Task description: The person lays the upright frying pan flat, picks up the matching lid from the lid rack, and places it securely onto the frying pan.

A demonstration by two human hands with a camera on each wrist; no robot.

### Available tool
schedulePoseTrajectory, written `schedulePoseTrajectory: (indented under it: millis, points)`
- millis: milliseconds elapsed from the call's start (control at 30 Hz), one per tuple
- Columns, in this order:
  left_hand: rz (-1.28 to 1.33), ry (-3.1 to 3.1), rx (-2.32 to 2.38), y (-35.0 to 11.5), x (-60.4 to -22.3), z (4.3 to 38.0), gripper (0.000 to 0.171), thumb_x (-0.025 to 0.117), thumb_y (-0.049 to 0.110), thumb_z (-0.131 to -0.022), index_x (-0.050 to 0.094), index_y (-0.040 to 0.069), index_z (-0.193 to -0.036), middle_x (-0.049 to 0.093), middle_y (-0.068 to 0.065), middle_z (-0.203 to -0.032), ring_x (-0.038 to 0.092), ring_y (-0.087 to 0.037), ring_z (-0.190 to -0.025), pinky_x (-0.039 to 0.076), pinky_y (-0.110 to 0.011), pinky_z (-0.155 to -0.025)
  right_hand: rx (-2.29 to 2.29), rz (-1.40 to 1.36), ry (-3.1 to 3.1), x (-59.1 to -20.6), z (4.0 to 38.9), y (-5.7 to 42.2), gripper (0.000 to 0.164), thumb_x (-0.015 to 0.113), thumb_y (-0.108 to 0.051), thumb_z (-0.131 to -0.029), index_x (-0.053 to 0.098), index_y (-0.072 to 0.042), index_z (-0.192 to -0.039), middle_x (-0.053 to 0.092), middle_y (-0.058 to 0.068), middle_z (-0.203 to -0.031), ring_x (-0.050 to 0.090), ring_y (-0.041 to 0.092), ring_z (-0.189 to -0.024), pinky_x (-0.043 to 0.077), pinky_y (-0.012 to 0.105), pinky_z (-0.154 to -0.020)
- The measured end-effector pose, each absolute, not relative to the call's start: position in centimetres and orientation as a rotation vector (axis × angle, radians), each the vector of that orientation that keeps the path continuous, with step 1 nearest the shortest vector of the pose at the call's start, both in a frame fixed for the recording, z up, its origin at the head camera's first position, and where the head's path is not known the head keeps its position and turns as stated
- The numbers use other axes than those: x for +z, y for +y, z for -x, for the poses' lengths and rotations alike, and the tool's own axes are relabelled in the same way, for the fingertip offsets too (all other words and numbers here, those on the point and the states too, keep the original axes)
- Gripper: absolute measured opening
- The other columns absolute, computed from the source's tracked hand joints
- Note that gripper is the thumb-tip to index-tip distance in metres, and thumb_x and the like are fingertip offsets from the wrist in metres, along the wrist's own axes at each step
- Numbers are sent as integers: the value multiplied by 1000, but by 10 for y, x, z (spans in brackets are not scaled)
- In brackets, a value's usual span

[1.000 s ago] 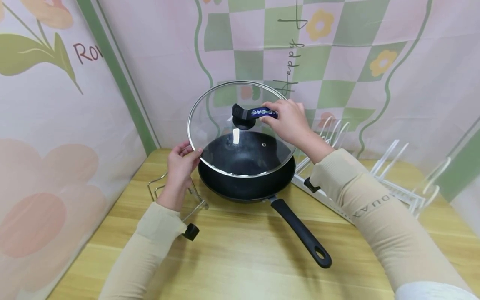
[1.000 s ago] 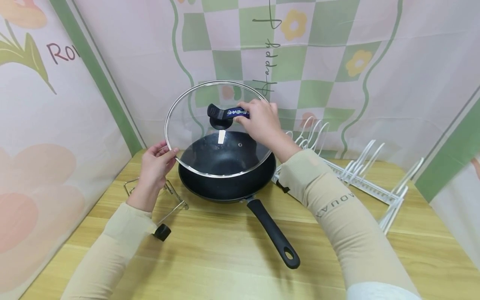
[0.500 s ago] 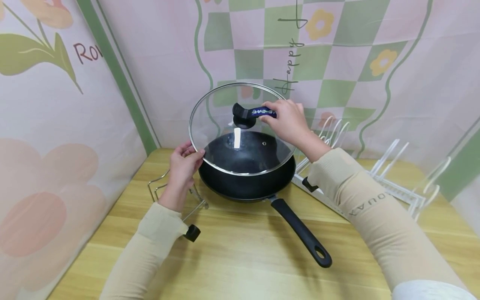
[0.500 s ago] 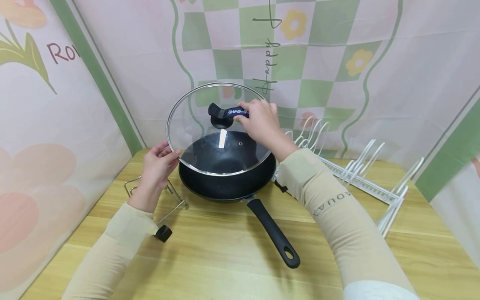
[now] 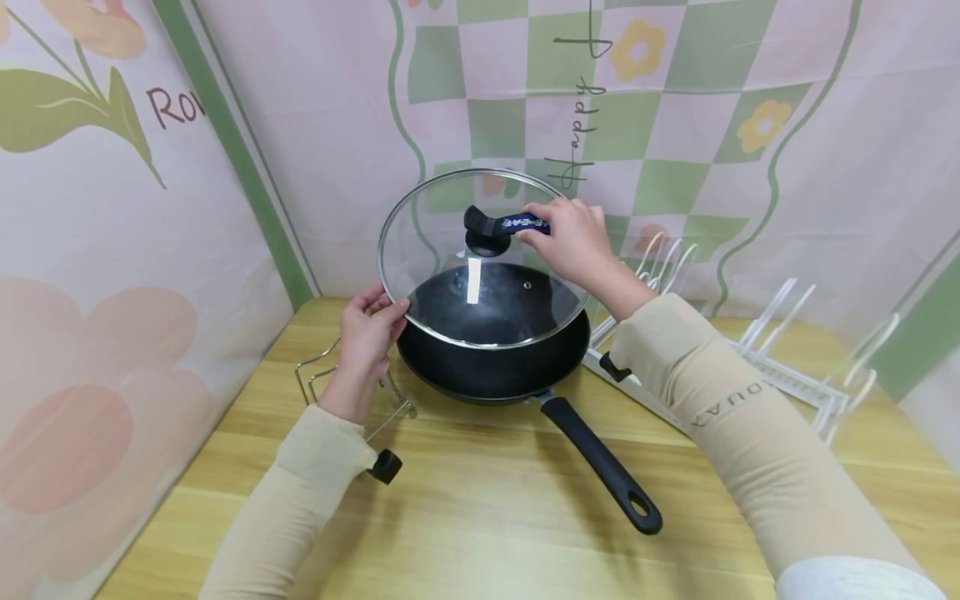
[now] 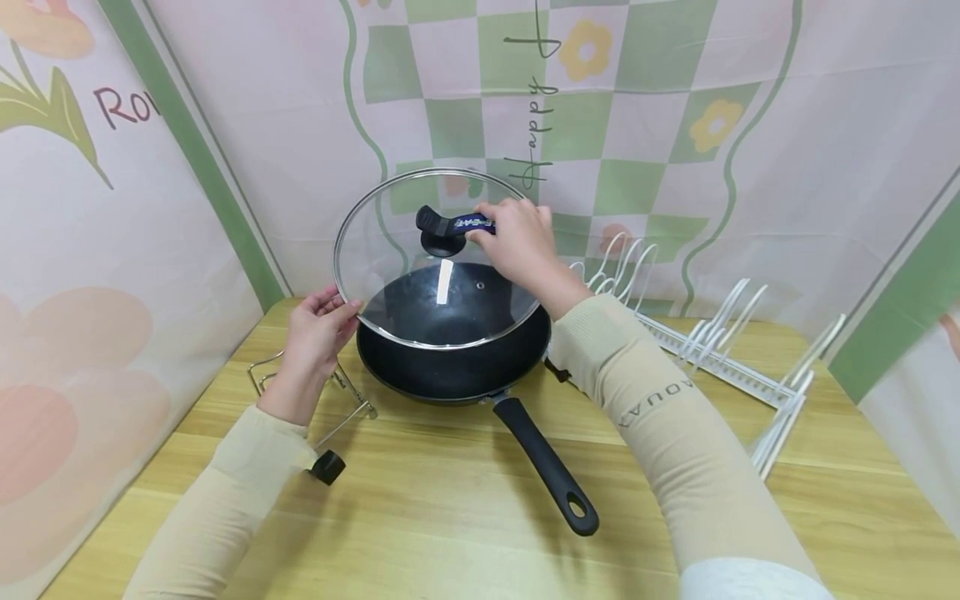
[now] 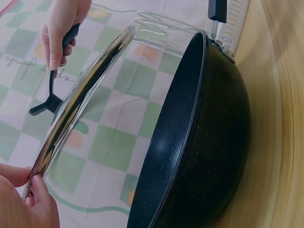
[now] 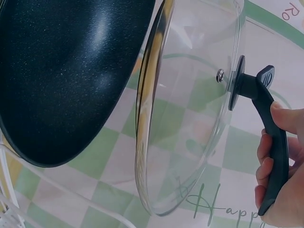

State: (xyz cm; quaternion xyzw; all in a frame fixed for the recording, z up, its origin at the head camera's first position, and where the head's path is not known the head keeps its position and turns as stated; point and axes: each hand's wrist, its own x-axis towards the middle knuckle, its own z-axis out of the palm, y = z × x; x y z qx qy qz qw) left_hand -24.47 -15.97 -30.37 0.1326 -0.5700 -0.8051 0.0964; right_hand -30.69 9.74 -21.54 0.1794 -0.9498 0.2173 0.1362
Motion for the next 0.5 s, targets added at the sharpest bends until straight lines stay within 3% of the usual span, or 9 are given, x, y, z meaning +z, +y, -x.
schedulePoseTrajectory:
  millis: [500]
  points:
    - [-426, -1683, -2430, -159, -301, 242, 52, 65, -9, -95, 45, -2, -143, 50, -3, -107, 54, -7, -79, 54, -14, -73, 609, -524, -2780, -212, 309, 98, 42, 66, -30, -102, 65, -10, -138, 66, 19, -123, 53, 37, -111, 32, 50, -93]
